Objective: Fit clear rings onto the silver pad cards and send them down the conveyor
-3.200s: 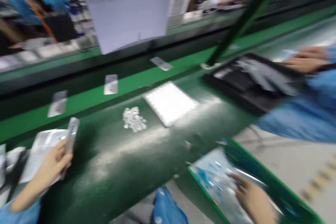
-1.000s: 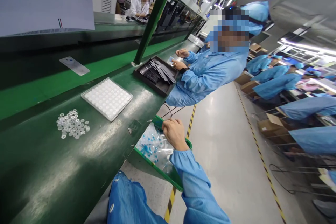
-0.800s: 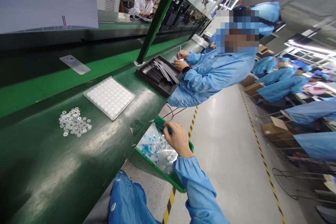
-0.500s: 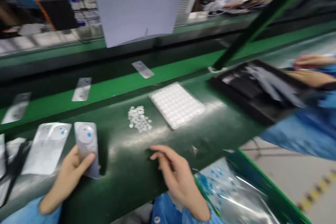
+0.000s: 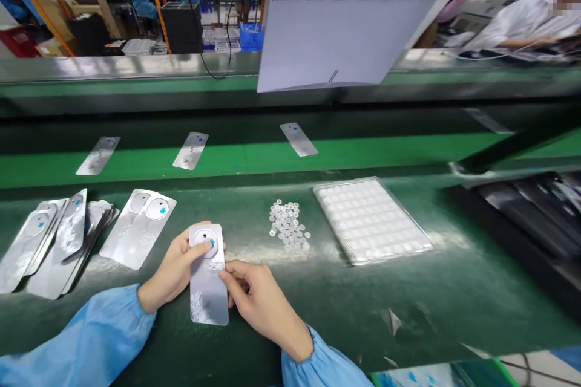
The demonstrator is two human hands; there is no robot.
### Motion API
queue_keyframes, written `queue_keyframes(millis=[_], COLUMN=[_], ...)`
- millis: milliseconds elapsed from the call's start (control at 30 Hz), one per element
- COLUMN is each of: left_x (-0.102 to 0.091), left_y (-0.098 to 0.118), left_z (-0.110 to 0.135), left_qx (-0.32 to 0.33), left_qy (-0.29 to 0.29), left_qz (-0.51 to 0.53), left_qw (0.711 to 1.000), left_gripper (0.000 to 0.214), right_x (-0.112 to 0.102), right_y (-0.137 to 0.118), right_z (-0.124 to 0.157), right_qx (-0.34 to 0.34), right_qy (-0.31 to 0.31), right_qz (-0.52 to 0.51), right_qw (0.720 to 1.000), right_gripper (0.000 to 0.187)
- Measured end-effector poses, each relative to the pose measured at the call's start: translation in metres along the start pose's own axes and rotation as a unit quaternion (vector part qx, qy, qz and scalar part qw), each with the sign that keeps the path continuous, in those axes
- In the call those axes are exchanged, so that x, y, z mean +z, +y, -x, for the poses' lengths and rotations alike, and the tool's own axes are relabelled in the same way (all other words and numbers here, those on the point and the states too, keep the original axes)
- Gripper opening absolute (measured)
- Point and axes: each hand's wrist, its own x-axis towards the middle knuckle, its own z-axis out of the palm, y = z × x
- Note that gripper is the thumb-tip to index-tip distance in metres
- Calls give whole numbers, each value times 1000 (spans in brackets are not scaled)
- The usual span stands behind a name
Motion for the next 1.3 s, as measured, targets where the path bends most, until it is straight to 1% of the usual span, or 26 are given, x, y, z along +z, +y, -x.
queue_keyframes(millis=[133, 200, 233, 267, 300, 333, 400, 433, 467, 500, 567, 600, 633, 667, 700, 733, 767, 800, 867, 900, 1000, 1067, 1133, 1167, 1233, 1300], left_x=[-3, -7, -9, -10, -12, -13, -14, -13, -12, -12, -13, -15, -18, -22, -26, -29, -32, -34, -35, -35, -36, -37, -38, -39, -42, -50], left_y=[-4, -4, -4, -4, -4, -4, -5, -5, -5, -3, 7, 17, 30, 45, 62, 79, 96, 111, 135, 144, 167, 177, 183, 183, 178, 167], left_z=[-1, 0, 1, 1, 2, 3, 6, 8, 9, 8, -5, -17, -32, -49, -67, -86, -103, -119, -145, -153, -165, -162, -148, -136, -102, -57], left_qx=[9, 15, 17, 16, 15, 20, 53, 77, 104, 134, 210, 255, 298, 325, 327, 304, 252, 189, 116, 93, 51, 38, 47, 58, 81, 89], left_qy=[-10, -2, 7, 12, 12, 7, -11, -18, -23, -22, -4, 11, 33, 56, 90, 135, 199, 253, 310, 321, 315, 292, 268, 259, 250, 241], left_qz=[-17, -49, -65, -83, -103, -132, -213, -258, -300, -331, -378, -411, -451, -511, -575, -628, -668, -686, -685, -679, -668, -664, -659, -658, -661, -672], left_qw=[1000, 999, 998, 996, 994, 991, 976, 963, 948, 934, 902, 875, 841, 794, 744, 703, 671, 656, 649, 653, 672, 688, 701, 704, 703, 694], left_gripper=[60, 57, 57, 57, 56, 54, 47, 43, 43, 47, 61, 66, 67, 64, 62, 63, 67, 72, 81, 86, 97, 92, 81, 77, 78, 89], right_x=[2, -4, -10, -17, -25, -34, -52, -58, -62, -64, -62, -59, -56, -52, -49, -47, -46, -46, -47, -48, -50, -51, -51, -50, -50, -49], right_y=[-5, -8, -7, -6, -4, -1, 6, 10, 14, 17, 25, 28, 32, 34, 36, 37, 38, 38, 37, 36, 34, 32, 31, 31, 31, 32], right_z=[-4, -4, -4, -4, -4, -3, -2, -3, -3, -5, -8, -10, -11, -11, -11, -11, -10, -10, -9, -10, -10, -9, -8, -7, -5, -3], right_qx=[9, 4, 3, 3, 3, 1, -16, -31, -46, -64, -100, -119, -139, -159, -177, -191, -201, -208, -217, -222, -233, -230, -228, -230, -237, -240], right_qy=[-23, -35, -32, -14, 24, 81, 206, 252, 282, 297, 303, 305, 307, 308, 310, 313, 316, 317, 321, 323, 331, 338, 342, 344, 342, 333], right_qz=[7, 20, 25, 30, 38, 53, 101, 130, 154, 170, 185, 186, 187, 187, 187, 186, 185, 184, 185, 186, 185, 181, 175, 171, 166, 164], right_qw=[1000, 999, 999, 999, 999, 995, 973, 958, 946, 937, 929, 926, 923, 919, 915, 912, 909, 907, 903, 901, 895, 894, 895, 894, 894, 897], right_gripper=[42, 43, 44, 45, 46, 46, 46, 44, 43, 40, 35, 32, 29, 26, 24, 22, 21, 21, 21, 21, 22, 24, 25, 25, 22, 19])
